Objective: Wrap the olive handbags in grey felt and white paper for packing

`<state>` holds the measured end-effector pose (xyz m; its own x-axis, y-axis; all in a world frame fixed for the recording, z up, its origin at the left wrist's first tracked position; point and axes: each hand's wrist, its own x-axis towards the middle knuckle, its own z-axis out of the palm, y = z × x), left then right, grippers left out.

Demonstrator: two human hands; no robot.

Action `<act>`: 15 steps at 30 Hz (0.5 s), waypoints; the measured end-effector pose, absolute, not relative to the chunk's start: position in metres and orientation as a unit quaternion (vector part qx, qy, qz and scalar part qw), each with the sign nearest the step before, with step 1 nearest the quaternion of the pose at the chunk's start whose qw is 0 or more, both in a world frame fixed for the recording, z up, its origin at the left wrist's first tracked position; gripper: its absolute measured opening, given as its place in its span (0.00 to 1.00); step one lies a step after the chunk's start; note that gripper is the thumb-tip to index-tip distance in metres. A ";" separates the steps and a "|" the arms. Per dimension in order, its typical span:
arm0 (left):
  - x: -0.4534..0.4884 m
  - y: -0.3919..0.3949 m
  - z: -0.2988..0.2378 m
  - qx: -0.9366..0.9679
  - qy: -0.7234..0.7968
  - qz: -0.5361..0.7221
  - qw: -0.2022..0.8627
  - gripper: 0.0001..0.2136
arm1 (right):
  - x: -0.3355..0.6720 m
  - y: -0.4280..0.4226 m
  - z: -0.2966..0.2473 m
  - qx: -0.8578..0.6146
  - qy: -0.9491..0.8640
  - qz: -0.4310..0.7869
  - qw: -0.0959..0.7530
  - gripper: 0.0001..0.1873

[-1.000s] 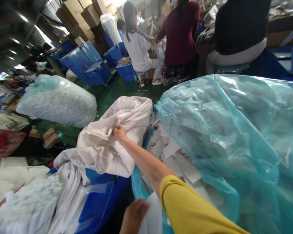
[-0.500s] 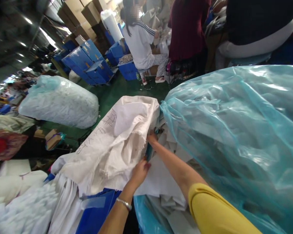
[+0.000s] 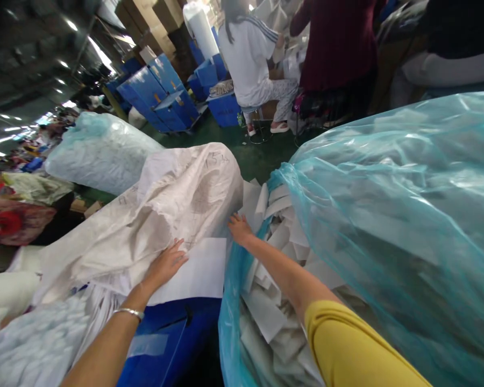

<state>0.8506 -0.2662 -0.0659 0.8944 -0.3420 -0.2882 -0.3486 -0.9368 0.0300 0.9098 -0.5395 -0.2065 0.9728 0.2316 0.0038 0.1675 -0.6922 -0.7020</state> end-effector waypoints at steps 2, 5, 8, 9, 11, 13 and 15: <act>0.861 -0.257 -0.067 -0.974 0.180 0.133 -0.007 0.16 | 0.924 -0.568 -0.224 -0.937 -0.081 0.058 0.335 0.29; 0.869 -0.256 -0.076 -0.978 0.169 0.120 -0.030 0.17 | 0.945 -0.605 -0.249 -0.952 -0.036 0.091 0.291 0.34; 0.866 -0.259 -0.086 -0.983 0.142 0.111 -0.037 0.16 | 0.957 -0.624 -0.268 -0.954 -0.002 0.125 0.274 0.32; 0.864 -0.260 -0.089 -0.984 0.134 0.107 -0.038 0.17 | 0.958 -0.627 -0.274 -0.953 0.008 0.130 0.272 0.30; 0.860 -0.260 -0.092 -0.986 0.128 0.096 -0.040 0.17 | 0.961 -0.630 -0.282 -0.952 0.032 0.128 0.274 0.24; 0.858 -0.258 -0.093 -0.987 0.132 0.085 -0.045 0.17 | 0.966 -0.631 -0.288 -0.951 0.065 0.111 0.281 0.16; 0.858 -0.256 -0.093 -0.987 0.136 0.075 -0.049 0.16 | 0.974 -0.632 -0.290 -0.947 0.105 0.081 0.294 0.14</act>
